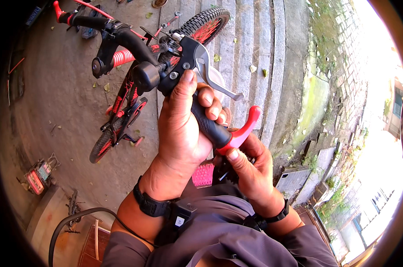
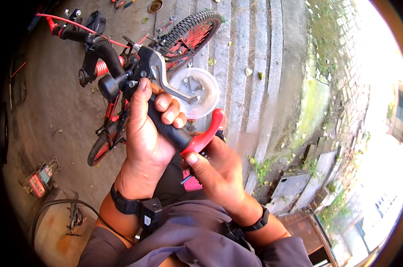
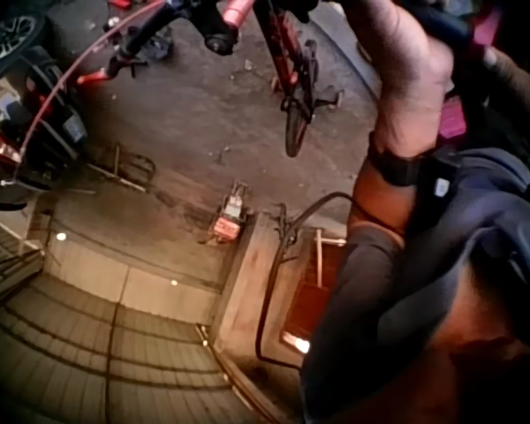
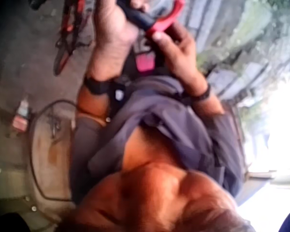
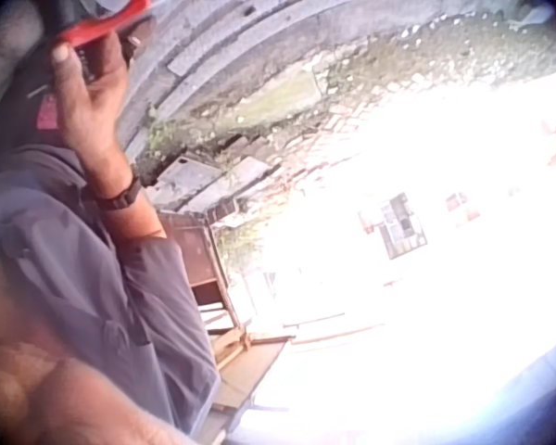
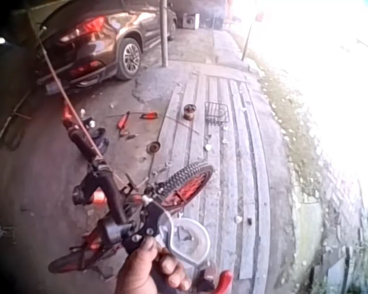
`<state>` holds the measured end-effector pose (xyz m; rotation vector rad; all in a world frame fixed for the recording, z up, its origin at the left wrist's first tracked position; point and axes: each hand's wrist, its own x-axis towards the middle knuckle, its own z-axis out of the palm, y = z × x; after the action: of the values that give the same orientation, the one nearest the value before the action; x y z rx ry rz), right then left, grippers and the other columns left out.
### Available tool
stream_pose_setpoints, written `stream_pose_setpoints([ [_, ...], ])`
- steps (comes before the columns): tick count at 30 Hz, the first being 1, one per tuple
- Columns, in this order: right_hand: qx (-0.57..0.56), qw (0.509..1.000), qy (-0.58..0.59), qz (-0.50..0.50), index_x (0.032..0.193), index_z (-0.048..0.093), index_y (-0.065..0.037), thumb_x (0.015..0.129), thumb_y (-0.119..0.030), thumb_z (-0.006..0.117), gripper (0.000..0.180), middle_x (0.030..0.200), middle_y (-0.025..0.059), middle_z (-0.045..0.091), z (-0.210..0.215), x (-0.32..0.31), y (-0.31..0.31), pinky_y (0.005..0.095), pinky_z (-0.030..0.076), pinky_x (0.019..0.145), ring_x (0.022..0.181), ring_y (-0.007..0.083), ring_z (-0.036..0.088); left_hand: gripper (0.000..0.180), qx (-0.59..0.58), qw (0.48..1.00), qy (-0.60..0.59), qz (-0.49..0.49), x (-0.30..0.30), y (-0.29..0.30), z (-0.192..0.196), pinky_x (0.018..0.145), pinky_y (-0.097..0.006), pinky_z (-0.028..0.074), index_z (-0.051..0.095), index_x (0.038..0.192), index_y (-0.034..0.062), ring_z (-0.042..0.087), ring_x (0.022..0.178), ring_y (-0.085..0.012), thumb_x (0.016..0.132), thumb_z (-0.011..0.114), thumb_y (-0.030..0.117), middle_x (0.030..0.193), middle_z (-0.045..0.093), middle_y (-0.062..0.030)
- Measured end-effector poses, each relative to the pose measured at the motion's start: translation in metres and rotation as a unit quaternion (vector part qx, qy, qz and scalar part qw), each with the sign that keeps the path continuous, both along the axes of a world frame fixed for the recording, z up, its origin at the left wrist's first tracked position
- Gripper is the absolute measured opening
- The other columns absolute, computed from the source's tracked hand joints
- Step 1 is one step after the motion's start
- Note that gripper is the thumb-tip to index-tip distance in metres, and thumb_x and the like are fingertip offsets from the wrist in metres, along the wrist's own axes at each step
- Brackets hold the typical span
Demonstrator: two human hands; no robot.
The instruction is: The person is repairing a bicycle handlebar grip. They use a screwdriver to loosen the clamp on the red grip, slide it off the handlebar, and then reposition it. They tighten the grip back onto the handlebar and test its stability.
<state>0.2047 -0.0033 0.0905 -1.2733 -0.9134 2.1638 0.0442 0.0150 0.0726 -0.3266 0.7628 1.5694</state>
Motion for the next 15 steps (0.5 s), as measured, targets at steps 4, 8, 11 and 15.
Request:
stream_pose_setpoints([
  [4, 0.038, 0.999, -0.025, 0.015, 0.119, 0.056, 0.007, 0.098, -0.017, 0.066, 0.034, 0.096, 0.0106, 0.066, 0.0020, -0.0010, 0.0028, 0.0281, 0.051, 0.075, 0.083, 0.0146, 0.064, 0.032, 0.005, 1.000, -0.012, 0.002, -0.0009, 0.0014, -0.0013, 0.059, -0.032, 0.045, 0.051, 0.083, 0.0148, 0.050, 0.062, -0.0118, 0.097, 0.065, 0.039, 0.071, 0.051, 0.0031],
  [8, 0.085, 0.995, -0.044, 0.004, 0.120, 0.055, 0.008, 0.097, -0.015, 0.067, 0.035, 0.096, 0.0104, 0.066, 0.0029, -0.0055, 0.0018, 0.0276, 0.051, 0.075, 0.083, 0.0141, 0.063, 0.031, 0.006, 1.000, -0.005, 0.004, 0.0000, 0.0025, -0.0014, 0.058, -0.031, 0.044, 0.051, 0.082, 0.0150, 0.050, 0.061, -0.0115, 0.097, 0.065, 0.038, 0.070, 0.050, 0.0035],
  [11, 0.106, 0.993, -0.055, 0.001, 0.120, 0.055, 0.008, 0.097, -0.014, 0.067, 0.035, 0.096, 0.0099, 0.066, 0.0028, -0.0081, 0.0015, 0.0278, 0.051, 0.076, 0.083, 0.0140, 0.063, 0.032, 0.005, 1.000, -0.005, 0.007, -0.0013, 0.0029, -0.0033, 0.057, -0.031, 0.044, 0.051, 0.082, 0.0146, 0.050, 0.060, -0.0115, 0.097, 0.065, 0.038, 0.070, 0.050, 0.0035],
  [15, 0.068, 0.997, -0.032, 0.010, 0.121, 0.054, 0.008, 0.097, -0.013, 0.067, 0.035, 0.097, 0.0089, 0.065, -0.0002, -0.0032, 0.0014, 0.0280, 0.051, 0.078, 0.085, 0.0139, 0.062, 0.031, 0.002, 1.000, -0.013, 0.012, -0.0006, 0.0021, -0.0019, 0.057, -0.031, 0.044, 0.052, 0.082, 0.0144, 0.050, 0.060, -0.0120, 0.097, 0.067, 0.038, 0.070, 0.051, 0.0028],
])
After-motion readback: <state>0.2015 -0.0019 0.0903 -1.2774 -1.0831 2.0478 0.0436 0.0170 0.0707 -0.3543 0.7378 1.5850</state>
